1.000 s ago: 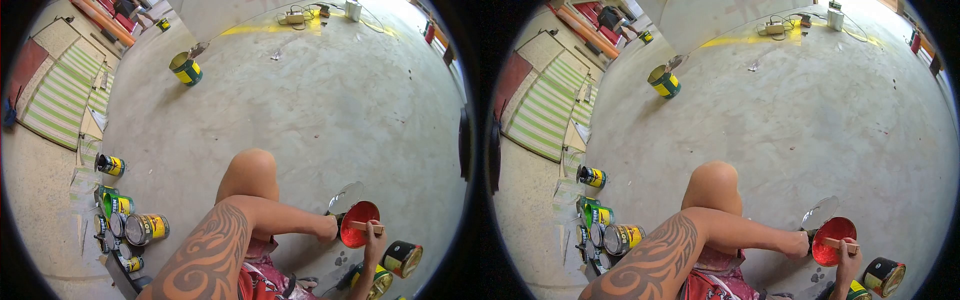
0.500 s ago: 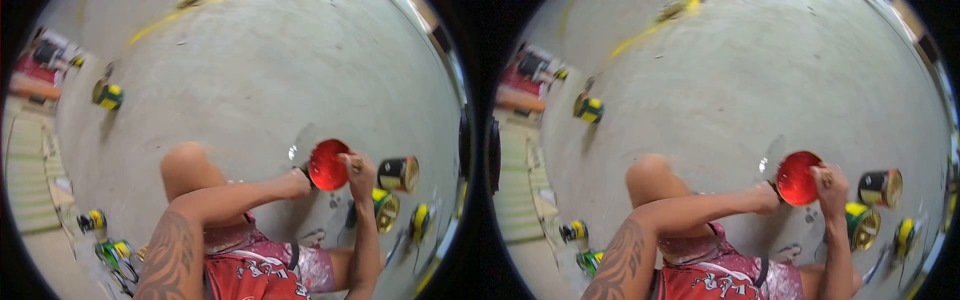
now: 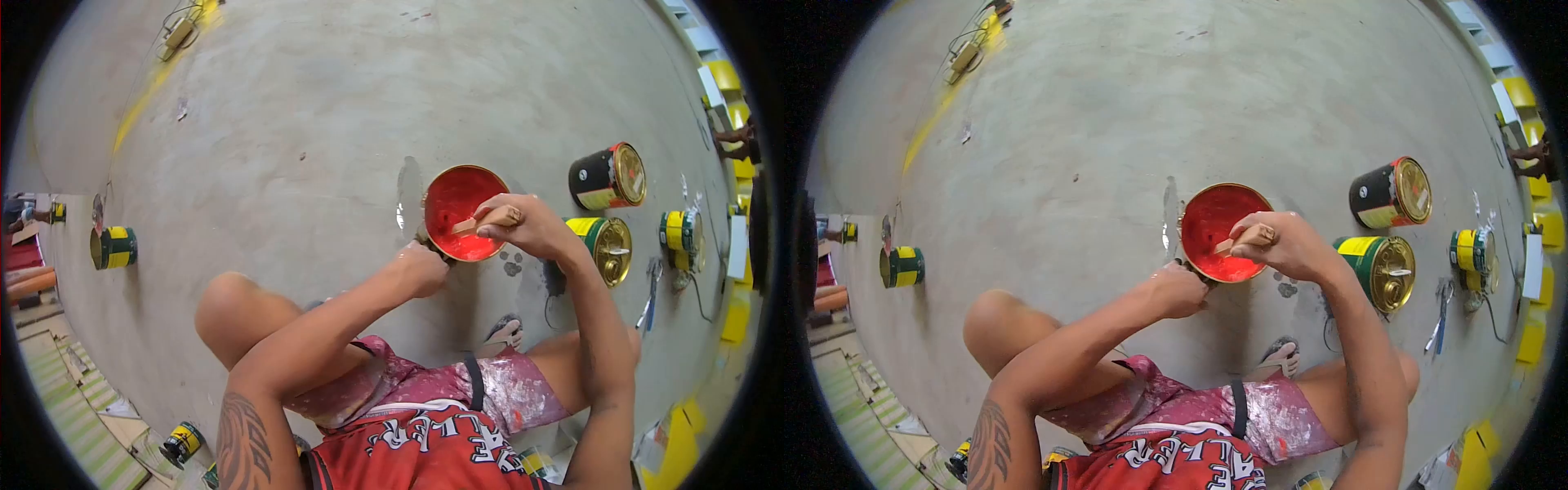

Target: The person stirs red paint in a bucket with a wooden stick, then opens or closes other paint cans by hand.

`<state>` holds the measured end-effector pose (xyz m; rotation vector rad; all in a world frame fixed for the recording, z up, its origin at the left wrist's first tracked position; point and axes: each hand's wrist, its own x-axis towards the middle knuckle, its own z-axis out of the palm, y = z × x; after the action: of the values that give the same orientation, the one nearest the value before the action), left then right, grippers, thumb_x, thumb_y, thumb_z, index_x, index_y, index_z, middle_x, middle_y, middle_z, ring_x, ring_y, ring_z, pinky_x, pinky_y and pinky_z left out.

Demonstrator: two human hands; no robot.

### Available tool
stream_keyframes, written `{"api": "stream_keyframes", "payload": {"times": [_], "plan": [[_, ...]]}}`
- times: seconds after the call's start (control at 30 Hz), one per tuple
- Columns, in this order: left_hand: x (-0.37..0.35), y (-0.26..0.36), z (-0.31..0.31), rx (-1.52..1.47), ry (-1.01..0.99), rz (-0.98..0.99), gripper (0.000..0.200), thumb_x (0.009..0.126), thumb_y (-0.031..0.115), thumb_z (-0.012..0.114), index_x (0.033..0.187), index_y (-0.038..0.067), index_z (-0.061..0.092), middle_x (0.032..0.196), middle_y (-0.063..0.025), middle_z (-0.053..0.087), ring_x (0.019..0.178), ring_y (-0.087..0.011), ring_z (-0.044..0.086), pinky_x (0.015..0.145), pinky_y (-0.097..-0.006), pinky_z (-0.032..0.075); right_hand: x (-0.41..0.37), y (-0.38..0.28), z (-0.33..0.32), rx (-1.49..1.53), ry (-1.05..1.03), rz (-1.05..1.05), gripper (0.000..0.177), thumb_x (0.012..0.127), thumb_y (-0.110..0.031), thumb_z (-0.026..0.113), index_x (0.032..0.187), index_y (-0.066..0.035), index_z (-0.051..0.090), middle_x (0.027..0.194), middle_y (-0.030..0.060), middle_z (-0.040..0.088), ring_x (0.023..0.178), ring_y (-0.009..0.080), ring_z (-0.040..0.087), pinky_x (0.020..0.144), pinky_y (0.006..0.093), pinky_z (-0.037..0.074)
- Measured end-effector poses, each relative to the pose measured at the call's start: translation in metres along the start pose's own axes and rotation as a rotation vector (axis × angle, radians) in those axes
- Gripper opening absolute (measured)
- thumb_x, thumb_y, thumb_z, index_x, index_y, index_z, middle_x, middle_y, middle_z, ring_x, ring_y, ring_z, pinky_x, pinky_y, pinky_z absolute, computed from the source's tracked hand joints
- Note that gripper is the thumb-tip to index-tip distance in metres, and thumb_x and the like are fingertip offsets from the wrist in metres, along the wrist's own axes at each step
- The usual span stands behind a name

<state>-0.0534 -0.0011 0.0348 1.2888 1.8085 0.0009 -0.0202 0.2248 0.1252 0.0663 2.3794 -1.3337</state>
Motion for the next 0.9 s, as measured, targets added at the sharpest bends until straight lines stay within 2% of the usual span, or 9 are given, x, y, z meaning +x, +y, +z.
{"api": "stream_keyframes", "payload": {"times": [0.17, 0.3, 0.37, 0.53, 0.63, 0.7, 0.73, 0.83, 0.9], "plan": [[0.003, 0.0, 0.001, 0.009, -0.036, -0.004, 0.046, 0.096, 0.043, 0.066, 0.122, 0.006, 0.071, 0.103, -0.0171, 0.076, 0.101, -0.0376, 0.072, 0.093, -0.0493, 0.055, -0.003, -0.007, -0.008, -0.155, 0.117, 0.196, 0.023, 0.091, -0.025, 0.076, 0.099, -0.004, 0.072, 0.094, 0.0119, 0.074, 0.077, 0.0248, 0.069, 0.071, 0.037, 0.054], [0.004, -0.001, 0.004, 0.012, -0.016, 0.0, 0.047, 0.097, 0.043, 0.065, 0.125, 0.006, 0.07, 0.107, -0.0172, 0.075, 0.105, -0.0378, 0.071, 0.094, -0.0493, 0.054, 0.002, 0.009, 0.009, -0.317, 0.387, -0.033, 0.021, 0.09, -0.025, 0.077, 0.102, -0.008, 0.072, 0.092, 0.0103, 0.072, 0.085, 0.0332, 0.07, 0.076, 0.0425, 0.055], [0.004, 0.0, 0.003, 0.013, -0.014, -0.002, 0.047, 0.097, 0.043, 0.065, 0.126, 0.006, 0.069, 0.109, -0.0173, 0.075, 0.106, -0.0377, 0.07, 0.094, -0.0493, 0.054, 0.004, 0.015, 0.016, -0.268, 0.38, -0.228, 0.021, 0.091, -0.023, 0.076, 0.104, -0.007, 0.072, 0.095, 0.01, 0.074, 0.091, 0.0332, 0.07, 0.08, 0.0424, 0.056], [0.0, 0.001, -0.001, 0.005, 0.0, 0.016, 0.044, 0.098, 0.04, 0.064, 0.122, 0.004, 0.07, 0.108, -0.0182, 0.075, 0.105, -0.038, 0.071, 0.092, -0.0497, 0.055, 0.003, 0.018, 0.019, 0.038, 0.258, -0.19, 0.021, 0.091, -0.02, 0.077, 0.104, -0.003, 0.072, 0.097, 0.0111, 0.075, 0.093, 0.0263, 0.072, 0.082, 0.0373, 0.056], [-0.003, 0.0, -0.003, -0.002, 0.027, 0.041, 0.043, 0.098, 0.04, 0.064, 0.119, 0.004, 0.071, 0.106, -0.0186, 0.075, 0.103, -0.0382, 0.071, 0.091, -0.0499, 0.055, 0.0, 0.009, 0.004, 0.064, 0.114, -0.082, 0.023, 0.09, -0.021, 0.077, 0.102, -0.003, 0.073, 0.094, 0.0126, 0.074, 0.089, 0.0237, 0.071, 0.08, 0.0364, 0.055], [-0.004, 0.002, -0.009, 0.013, -0.004, 0.038, 0.043, 0.098, 0.04, 0.064, 0.121, 0.004, 0.07, 0.105, -0.0189, 0.075, 0.103, -0.0384, 0.071, 0.091, -0.0501, 0.055, 0.0, 0.0, -0.007, -0.089, 0.007, 0.172, 0.024, 0.092, -0.021, 0.077, 0.11, -0.005, 0.073, 0.103, 0.0095, 0.076, 0.089, 0.0171, 0.07, 0.079, 0.0351, 0.055], [-0.005, 0.003, -0.011, 0.026, -0.033, 0.034, 0.043, 0.098, 0.039, 0.065, 0.122, 0.004, 0.069, 0.105, -0.0193, 0.075, 0.102, -0.0385, 0.071, 0.09, -0.0502, 0.055, 0.002, 0.002, -0.007, -0.085, 0.008, 0.173, 0.024, 0.092, -0.021, 0.077, 0.11, -0.005, 0.073, 0.103, 0.0095, 0.076, 0.089, 0.0171, 0.07, 0.079, 0.0351, 0.055], [-0.001, -0.002, 0.0, 0.002, 0.045, 0.055, 0.045, 0.098, 0.038, 0.065, 0.127, 0.003, 0.066, 0.103, -0.0201, 0.075, 0.102, -0.0388, 0.071, 0.09, -0.0509, 0.055, 0.004, 0.006, -0.001, -0.206, 0.173, 0.201, 0.023, 0.093, -0.02, 0.076, 0.109, -0.005, 0.073, 0.103, 0.0088, 0.076, 0.087, 0.0198, 0.071, 0.076, 0.0357, 0.055], [0.002, -0.003, 0.003, 0.006, 0.039, 0.053, 0.046, 0.098, 0.038, 0.065, 0.128, 0.004, 0.065, 0.103, -0.0202, 0.075, 0.102, -0.0388, 0.071, 0.09, -0.0513, 0.055, 0.003, 0.002, 0.009, -0.324, 0.343, -0.057, 0.024, 0.089, -0.023, 0.077, 0.106, -0.006, 0.074, 0.104, 0.015, 0.074, 0.091, 0.0342, 0.07, 0.082, 0.0408, 0.055]]}}
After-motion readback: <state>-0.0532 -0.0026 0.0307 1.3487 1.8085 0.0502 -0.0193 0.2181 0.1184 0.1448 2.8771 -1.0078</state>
